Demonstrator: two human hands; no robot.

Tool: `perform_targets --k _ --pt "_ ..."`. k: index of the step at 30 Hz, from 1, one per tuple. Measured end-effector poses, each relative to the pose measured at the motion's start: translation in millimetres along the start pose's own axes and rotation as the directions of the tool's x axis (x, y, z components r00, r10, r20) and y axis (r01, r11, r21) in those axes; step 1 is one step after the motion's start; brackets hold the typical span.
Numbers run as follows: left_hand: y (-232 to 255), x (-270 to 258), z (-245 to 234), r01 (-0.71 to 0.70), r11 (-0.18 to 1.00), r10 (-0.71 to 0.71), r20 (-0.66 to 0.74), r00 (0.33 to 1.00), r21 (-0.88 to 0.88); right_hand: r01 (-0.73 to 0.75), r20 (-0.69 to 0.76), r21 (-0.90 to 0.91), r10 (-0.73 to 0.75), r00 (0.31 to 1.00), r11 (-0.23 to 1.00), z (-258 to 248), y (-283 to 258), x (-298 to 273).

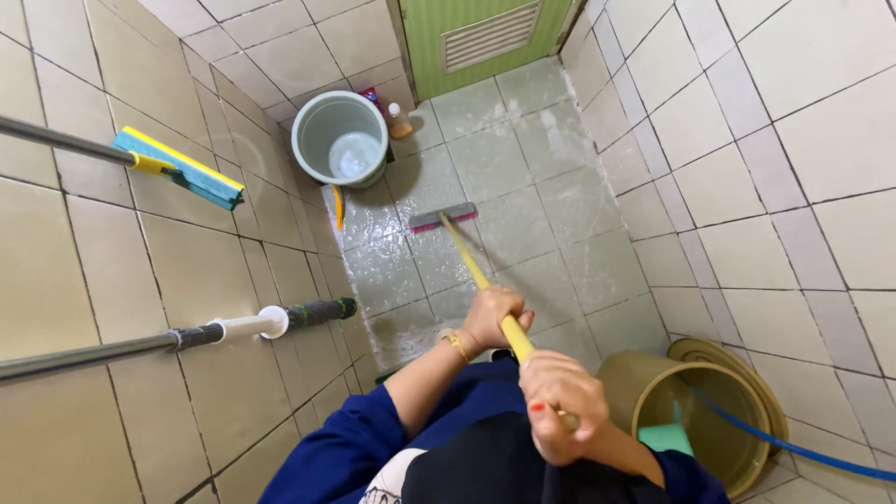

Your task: The person scrubs a tiled bathroom floor with a long-handled brush, repeatedly adding water from a bucket using a small scoop. They move the brush back and forth across the floor, occasionally stepping over a drain grate and repositioning the bucket.

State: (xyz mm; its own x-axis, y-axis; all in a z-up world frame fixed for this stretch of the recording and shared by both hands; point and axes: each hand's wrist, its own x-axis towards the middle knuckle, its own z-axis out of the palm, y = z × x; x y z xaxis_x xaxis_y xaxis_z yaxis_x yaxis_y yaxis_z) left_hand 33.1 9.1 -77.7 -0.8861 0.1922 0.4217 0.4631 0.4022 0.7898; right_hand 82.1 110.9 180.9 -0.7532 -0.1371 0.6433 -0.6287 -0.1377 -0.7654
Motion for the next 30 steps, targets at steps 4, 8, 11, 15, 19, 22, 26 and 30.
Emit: perform_targets --k 4,8,11,15,19,22,26,30 --pt "-63.1 12.9 5.4 -0.035 0.997 0.037 -0.029 0.999 0.067 0.118 -0.161 -0.184 -0.148 0.976 0.976 6.4 67.0 -32.4" --pt "-115.4 37.5 4.7 -0.107 0.991 0.108 -0.01 0.994 0.085 0.07 -0.045 -0.038 -0.072 0.996 0.997 7.6 102.6 -18.9" --pt "-109.2 45.5 16.1 -0.103 0.99 0.102 0.011 0.995 0.1 0.029 -0.052 -0.03 -0.031 0.998 0.999 -3.6 99.5 -17.7" --pt "-26.2 50.6 19.9 -0.056 0.998 0.057 -0.038 0.998 0.03 -0.139 -0.1 -0.282 0.115 0.988 0.949 -31.4 39.9 2.5" --pt "47.5 56.8 -6.1 -0.016 1.0 0.016 0.014 1.0 0.015 -0.088 -0.178 0.023 0.091 0.98 0.996 -10.9 2.5 22.0" --pt "27.1 65.8 5.7 -0.123 0.989 0.122 -0.017 0.992 -0.078 -0.004 -0.179 0.057 0.014 0.984 0.998 -22.6 29.3 8.6" --pt "20.5 92.6 39.6 0.058 0.997 -0.063 0.086 0.994 0.05 -0.053 -0.243 0.191 0.1 0.965 0.98 -61.6 52.4 23.2" --pt "36.8 124.7 44.9 0.137 0.988 -0.149 0.176 0.973 0.076 -0.185 -0.279 0.042 0.19 0.941 0.982 -81.0 25.2 56.9"
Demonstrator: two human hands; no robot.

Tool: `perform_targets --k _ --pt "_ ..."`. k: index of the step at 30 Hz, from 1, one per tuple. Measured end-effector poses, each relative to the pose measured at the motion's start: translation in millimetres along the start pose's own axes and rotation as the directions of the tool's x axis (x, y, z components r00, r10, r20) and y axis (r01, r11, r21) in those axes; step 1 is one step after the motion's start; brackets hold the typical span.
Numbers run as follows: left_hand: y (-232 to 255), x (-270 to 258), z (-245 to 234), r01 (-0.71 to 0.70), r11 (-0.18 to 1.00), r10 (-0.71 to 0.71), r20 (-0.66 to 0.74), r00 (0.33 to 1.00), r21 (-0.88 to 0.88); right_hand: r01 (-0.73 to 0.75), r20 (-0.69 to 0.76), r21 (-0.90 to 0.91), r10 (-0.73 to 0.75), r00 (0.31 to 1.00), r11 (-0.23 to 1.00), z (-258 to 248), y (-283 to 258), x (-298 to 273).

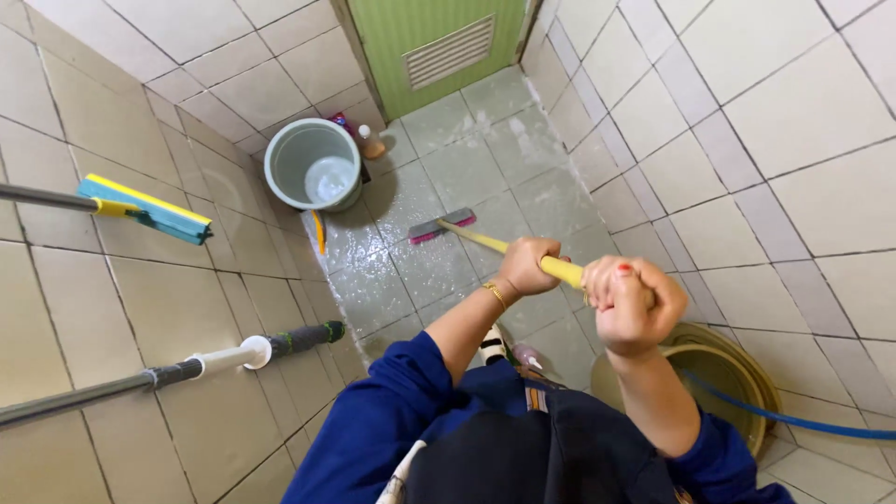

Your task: The person scrubs a tiled bathroom floor with a long-handled brush, repeatedly adding water from a bucket using a small scoop. They move the brush back and forth across the floor, occasionally stepping over a drain grate and repositioning the bucket.

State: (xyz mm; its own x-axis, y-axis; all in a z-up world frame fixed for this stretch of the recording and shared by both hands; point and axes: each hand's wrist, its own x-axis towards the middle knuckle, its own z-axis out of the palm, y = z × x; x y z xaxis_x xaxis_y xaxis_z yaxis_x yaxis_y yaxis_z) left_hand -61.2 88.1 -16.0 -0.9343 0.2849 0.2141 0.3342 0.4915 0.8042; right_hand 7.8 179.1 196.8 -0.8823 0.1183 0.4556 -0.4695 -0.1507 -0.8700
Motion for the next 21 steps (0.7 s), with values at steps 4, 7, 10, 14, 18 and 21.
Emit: perform_targets --k 4,7,10,14,18,21 --pt "11.8 -32.5 12.9 -0.098 0.987 0.054 0.303 0.952 0.131 0.129 0.029 -0.049 -0.128 0.991 0.99 -6.3 -18.3 -33.5" --pt "26.7 -65.4 6.0 -0.116 0.99 0.126 0.132 0.983 -0.082 0.062 0.051 -0.061 -0.059 0.997 0.996 4.4 -40.3 -55.6" --pt "12.9 -73.6 -0.2 -0.199 0.977 0.208 0.165 0.964 -0.071 0.161 0.039 -0.022 -0.16 0.986 0.987 2.8 -20.3 -77.0" --pt "-27.5 -61.8 16.4 -0.236 0.972 0.235 0.116 0.965 -0.003 0.217 0.056 -0.08 -0.213 0.975 0.973 3.7 14.0 -79.8" --pt "-92.3 -41.2 44.7 -0.197 0.979 0.2 0.036 0.979 -0.058 0.428 -0.043 -0.252 -0.452 0.891 0.868 6.5 50.6 -61.3" --pt "-99.6 -21.4 36.4 -0.165 0.984 0.168 0.04 0.985 -0.071 0.386 -0.036 -0.186 -0.399 0.916 0.903 9.5 63.2 -49.6"
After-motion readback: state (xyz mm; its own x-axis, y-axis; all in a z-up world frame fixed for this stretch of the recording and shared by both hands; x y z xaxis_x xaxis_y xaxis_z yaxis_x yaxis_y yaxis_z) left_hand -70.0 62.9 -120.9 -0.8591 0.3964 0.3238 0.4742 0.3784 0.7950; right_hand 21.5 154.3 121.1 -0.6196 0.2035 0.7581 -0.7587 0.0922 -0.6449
